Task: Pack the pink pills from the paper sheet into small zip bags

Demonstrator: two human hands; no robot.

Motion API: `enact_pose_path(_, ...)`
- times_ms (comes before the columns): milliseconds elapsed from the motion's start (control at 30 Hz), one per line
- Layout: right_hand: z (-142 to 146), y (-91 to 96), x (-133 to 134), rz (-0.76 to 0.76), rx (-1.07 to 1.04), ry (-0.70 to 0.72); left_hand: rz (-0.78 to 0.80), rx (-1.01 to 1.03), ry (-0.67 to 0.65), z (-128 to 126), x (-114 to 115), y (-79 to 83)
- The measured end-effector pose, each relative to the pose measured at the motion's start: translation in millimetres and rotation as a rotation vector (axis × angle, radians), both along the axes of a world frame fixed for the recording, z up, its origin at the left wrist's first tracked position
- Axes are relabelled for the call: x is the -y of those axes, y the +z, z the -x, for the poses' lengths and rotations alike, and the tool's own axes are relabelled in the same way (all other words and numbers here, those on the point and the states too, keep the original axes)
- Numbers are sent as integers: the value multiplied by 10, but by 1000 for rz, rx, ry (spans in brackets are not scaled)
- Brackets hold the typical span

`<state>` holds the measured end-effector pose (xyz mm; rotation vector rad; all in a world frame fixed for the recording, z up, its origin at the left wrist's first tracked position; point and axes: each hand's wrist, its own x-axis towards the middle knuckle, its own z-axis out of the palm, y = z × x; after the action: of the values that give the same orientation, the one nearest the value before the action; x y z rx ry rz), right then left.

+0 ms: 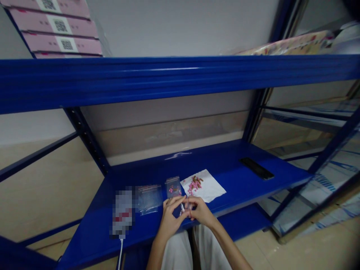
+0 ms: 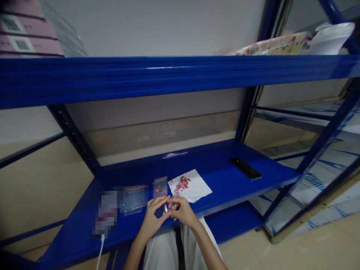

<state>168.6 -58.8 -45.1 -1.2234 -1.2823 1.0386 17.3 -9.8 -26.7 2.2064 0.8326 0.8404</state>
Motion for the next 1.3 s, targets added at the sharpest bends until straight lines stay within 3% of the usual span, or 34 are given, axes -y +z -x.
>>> enact_pose_path(200, -8, 50, 8, -173, 257, -54, -24, -45, -19, -3, -16, -12)
enact_pose_path(367, -28, 71, 23, -191, 304, -21, -44, -41, -35, 8, -27, -19)
enact_pose_path(567, -56, 78, 29, -159, 244, -7, -41, -42, -46, -3, 13, 8)
enact_pose_path(733, -31, 98, 88, 7, 21, 36, -88, -21, 18, 12, 10, -24)
enact_pose_path(833, -99, 147, 132, 31, -7, -50, -152, 22, 70, 24, -3, -38)
enact_pose_path(1000, -426, 233, 151, -104, 342, -422, -190, 94, 189, 31, -21, -43)
enact_pose_path(1133, -607, 265, 162, -3, 689, -448, -215, 121, 214, 33, -20, -38)
enact_pose_path(1300, -571, 246, 139, 85, 833, -482, -198, 118, 203, 31, -18, -31)
